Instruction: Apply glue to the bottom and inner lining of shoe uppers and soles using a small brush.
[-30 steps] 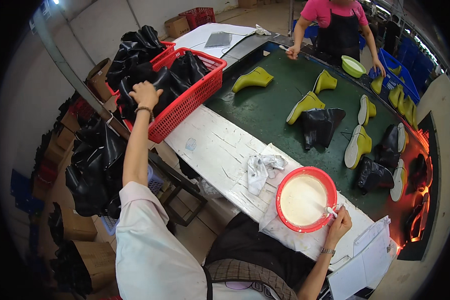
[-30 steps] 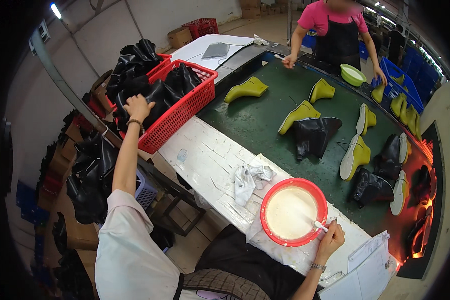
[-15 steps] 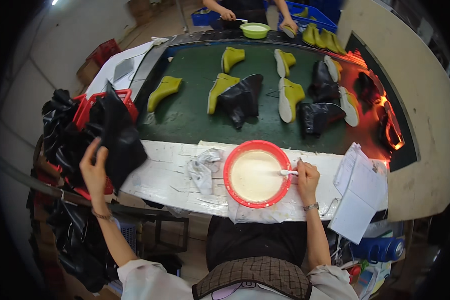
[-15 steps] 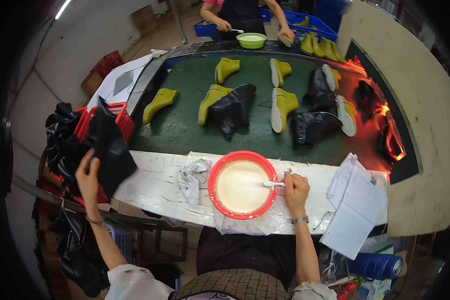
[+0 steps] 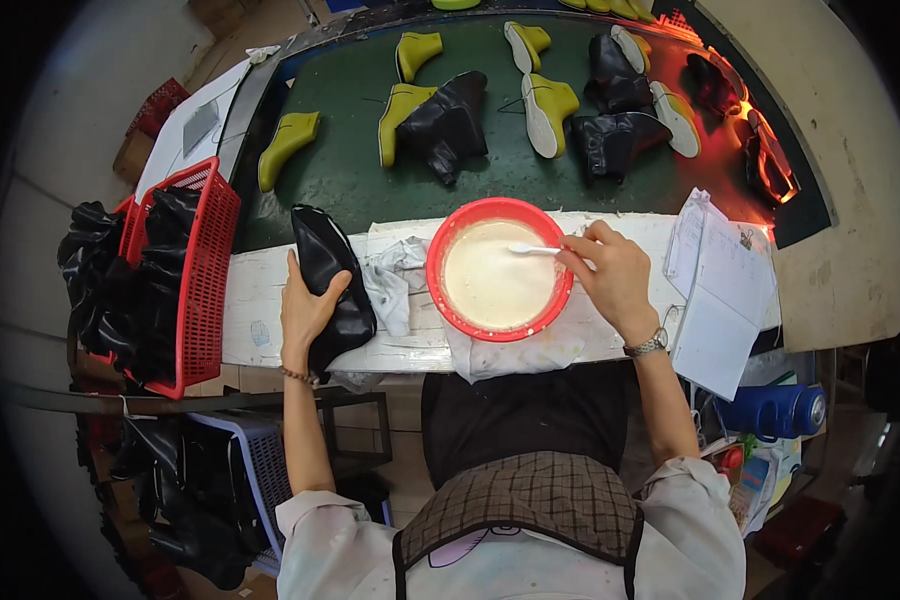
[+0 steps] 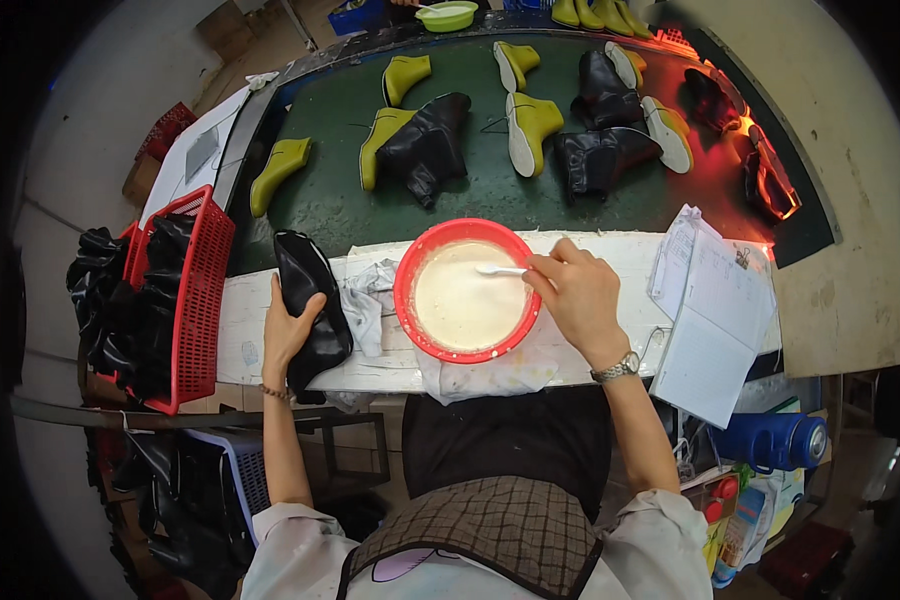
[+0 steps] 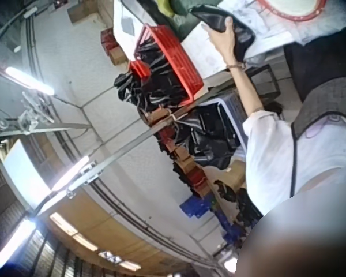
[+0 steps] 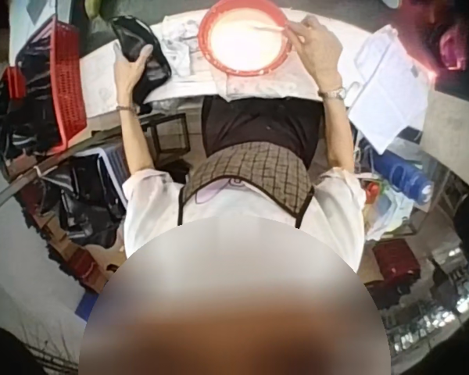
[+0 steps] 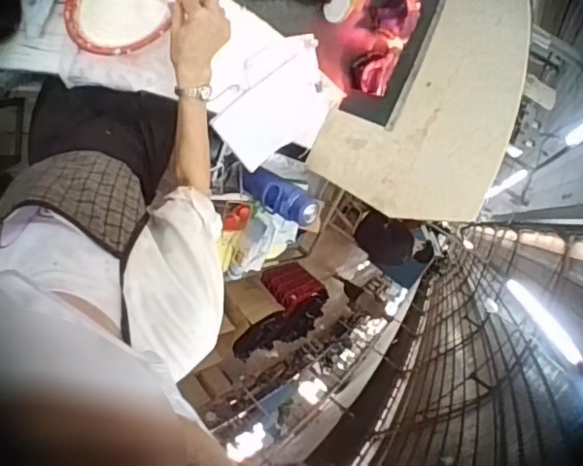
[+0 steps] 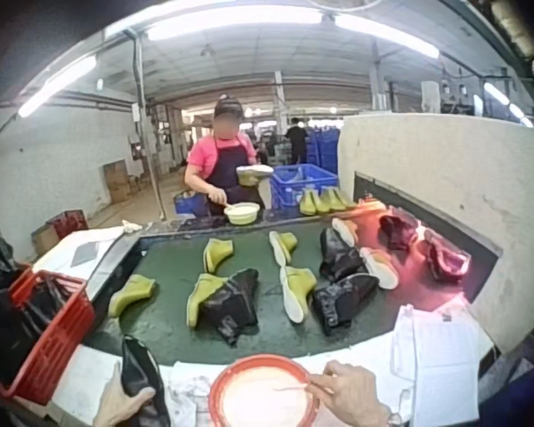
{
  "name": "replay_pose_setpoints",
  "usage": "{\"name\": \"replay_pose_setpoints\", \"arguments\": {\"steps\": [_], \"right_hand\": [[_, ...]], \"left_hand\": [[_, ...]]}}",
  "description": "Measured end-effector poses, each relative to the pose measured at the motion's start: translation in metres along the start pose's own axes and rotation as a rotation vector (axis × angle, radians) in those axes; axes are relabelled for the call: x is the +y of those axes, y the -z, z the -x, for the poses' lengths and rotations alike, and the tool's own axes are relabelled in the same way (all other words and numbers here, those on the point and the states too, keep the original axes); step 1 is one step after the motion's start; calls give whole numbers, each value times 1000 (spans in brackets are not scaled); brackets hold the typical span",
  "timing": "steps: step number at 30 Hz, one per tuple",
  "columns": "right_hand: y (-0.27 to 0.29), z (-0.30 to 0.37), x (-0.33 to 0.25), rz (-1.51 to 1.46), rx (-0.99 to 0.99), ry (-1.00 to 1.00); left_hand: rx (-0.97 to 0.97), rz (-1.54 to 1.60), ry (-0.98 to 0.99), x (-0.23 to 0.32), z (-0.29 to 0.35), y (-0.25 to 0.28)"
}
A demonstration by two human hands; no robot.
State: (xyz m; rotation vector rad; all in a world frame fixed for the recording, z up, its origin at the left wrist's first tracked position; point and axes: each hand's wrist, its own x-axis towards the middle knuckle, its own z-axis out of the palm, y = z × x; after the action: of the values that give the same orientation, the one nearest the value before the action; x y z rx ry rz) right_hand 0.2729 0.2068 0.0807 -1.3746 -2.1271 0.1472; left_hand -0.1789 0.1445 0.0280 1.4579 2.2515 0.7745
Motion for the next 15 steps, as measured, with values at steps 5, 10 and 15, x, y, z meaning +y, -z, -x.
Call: {"name": "replay_pose_setpoints", "arguments": {"steps": [5,10,15], "right_hand": [[-3,-6,-8,203,-88,117],[8,1,-6,148,-43,53],[25,-8,-11,-397,-41,-157]], "left_hand": [[199,60,-82,33,-4,6],[-3,598,-167,78,32,47],[-593,884,35,116,63,60]]}}
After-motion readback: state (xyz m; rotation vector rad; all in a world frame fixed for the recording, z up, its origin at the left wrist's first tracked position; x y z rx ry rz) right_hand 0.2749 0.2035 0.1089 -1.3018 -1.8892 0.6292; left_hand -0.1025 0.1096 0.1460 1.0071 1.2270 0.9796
